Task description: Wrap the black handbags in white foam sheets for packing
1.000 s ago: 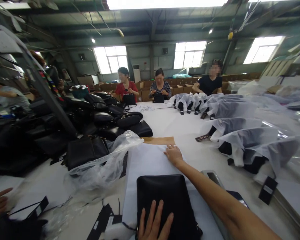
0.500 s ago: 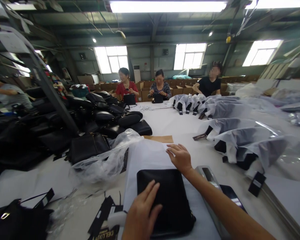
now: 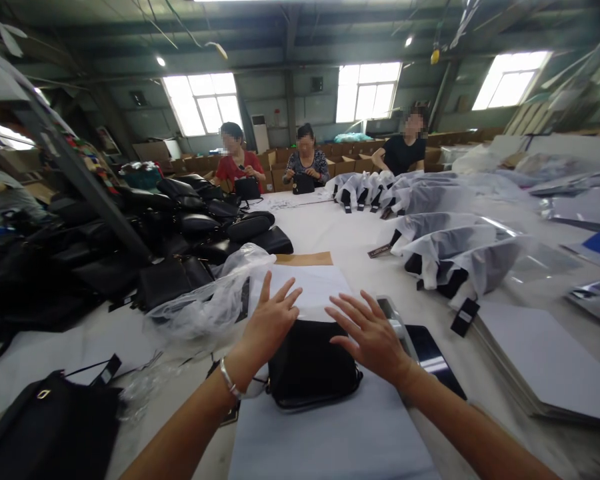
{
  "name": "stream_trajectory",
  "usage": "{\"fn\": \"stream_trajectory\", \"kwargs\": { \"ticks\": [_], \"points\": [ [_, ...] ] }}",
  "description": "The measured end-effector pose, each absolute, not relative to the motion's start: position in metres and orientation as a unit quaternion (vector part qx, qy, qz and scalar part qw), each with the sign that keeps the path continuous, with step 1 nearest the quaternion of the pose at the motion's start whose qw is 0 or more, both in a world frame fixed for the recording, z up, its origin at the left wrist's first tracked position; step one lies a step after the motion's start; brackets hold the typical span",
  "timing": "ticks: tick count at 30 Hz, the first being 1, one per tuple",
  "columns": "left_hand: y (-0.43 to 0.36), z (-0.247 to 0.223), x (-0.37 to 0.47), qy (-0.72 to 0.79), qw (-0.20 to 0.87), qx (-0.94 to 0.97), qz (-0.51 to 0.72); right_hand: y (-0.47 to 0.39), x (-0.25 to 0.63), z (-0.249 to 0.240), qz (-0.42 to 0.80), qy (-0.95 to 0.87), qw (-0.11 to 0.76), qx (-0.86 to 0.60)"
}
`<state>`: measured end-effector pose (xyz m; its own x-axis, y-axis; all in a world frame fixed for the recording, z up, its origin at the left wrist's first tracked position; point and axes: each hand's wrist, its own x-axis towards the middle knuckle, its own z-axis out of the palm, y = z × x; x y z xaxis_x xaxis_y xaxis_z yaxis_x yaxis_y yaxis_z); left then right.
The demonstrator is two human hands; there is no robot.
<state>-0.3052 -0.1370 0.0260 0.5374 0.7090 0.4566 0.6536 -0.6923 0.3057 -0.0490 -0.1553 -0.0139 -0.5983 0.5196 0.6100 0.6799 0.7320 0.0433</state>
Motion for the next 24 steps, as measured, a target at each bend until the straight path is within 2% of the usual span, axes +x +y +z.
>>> {"fn": "stream_trajectory", "kwargs": {
  "ticks": [4, 10, 14, 19, 24],
  "points": [
    [-0.18, 0.006, -0.3, 0.428, 0.06, 0.852, 0.296, -0.155, -0.056, -0.001, -0.114, -0.9, 0.236, -0.347],
    [-0.202, -0.031, -0.304, 0.45, -0.102, 0.872, 0.161, -0.158, -0.061, -0.025, -0.118, -0.909, 0.23, -0.326],
    [-0.197, -0.04, -0.319, 0.479, -0.145, 0.853, 0.147, -0.165, -0.053, -0.047, -0.123, -0.905, 0.261, -0.313],
    [-0.199, -0.065, -0.335, 0.422, -0.158, 0.869, 0.204, -0.173, -0.046, -0.069, -0.155, -0.878, 0.353, -0.283],
    [-0.207, -0.085, -0.337, 0.38, -0.199, 0.848, 0.311, -0.173, -0.04, -0.086, -0.2, -0.876, 0.359, -0.253]
  ]
}}
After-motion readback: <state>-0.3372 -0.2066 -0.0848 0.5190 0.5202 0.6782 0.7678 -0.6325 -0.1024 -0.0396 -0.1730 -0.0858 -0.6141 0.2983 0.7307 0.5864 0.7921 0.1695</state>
